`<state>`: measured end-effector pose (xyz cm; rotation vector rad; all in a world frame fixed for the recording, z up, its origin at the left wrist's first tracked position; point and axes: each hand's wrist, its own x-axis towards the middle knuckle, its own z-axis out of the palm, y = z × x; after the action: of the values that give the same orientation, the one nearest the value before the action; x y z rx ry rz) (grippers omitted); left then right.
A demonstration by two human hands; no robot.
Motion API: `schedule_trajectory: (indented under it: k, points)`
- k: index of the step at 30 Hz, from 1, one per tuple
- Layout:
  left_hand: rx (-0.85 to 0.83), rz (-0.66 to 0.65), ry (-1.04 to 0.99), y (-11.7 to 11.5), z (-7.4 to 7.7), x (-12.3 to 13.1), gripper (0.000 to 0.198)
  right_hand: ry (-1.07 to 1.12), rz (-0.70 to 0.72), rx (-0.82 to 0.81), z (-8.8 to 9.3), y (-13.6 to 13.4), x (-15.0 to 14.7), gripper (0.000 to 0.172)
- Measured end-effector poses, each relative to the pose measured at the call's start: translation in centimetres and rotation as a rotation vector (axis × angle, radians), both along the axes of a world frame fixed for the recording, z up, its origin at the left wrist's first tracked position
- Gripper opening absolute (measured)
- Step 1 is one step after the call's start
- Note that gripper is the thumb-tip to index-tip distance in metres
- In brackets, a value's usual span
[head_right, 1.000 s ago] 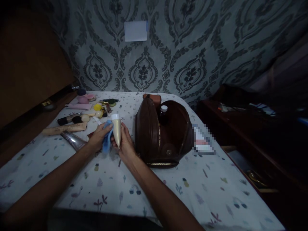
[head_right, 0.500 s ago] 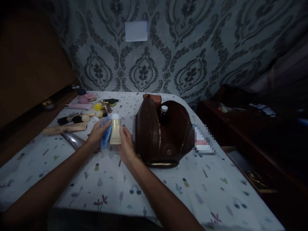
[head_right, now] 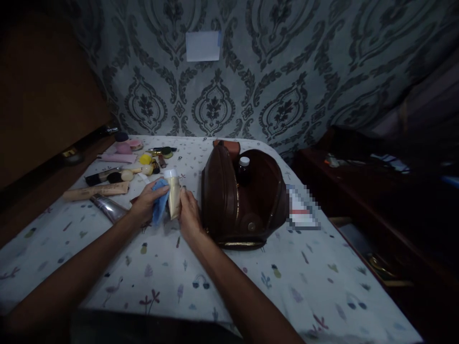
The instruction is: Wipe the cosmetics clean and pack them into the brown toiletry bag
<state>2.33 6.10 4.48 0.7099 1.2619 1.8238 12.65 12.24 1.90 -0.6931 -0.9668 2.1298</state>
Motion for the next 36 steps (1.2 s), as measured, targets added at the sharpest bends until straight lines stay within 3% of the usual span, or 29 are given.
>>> schedule_trajectory:
  k: [6,11,18,22,28,36]
  points:
    - [0.035,0.131,0.064,0.2,0.0,0.0,0.039,-0.038,0.017,0.211,0.3,-1.0,0.5,0.047]
    - [0.042,0.184,0.015,0.4,-0.2,-0.5,0.041,0.038,0.128,0.116,1.1,-1.2,0.8,0.042]
    - [-0.006,0.035,0.218,0.6,-0.8,-0.8,0.053,0.17,0.1,-0.04,0.9,-0.1,0.5,0.032]
    - [-0.078,0.045,0.286,0.6,-1.0,-0.6,0.048,0.15,0.093,-0.095,0.6,0.2,0.4,0.031]
    - [-0.14,-0.006,0.222,0.4,-0.4,-0.7,0.047,0.172,0.138,-0.063,0.6,0.1,0.5,0.036]
    - [-0.082,-0.084,0.026,0.0,0.3,-0.4,0.054,0.147,0.143,-0.219,1.3,0.4,0.4,0.035]
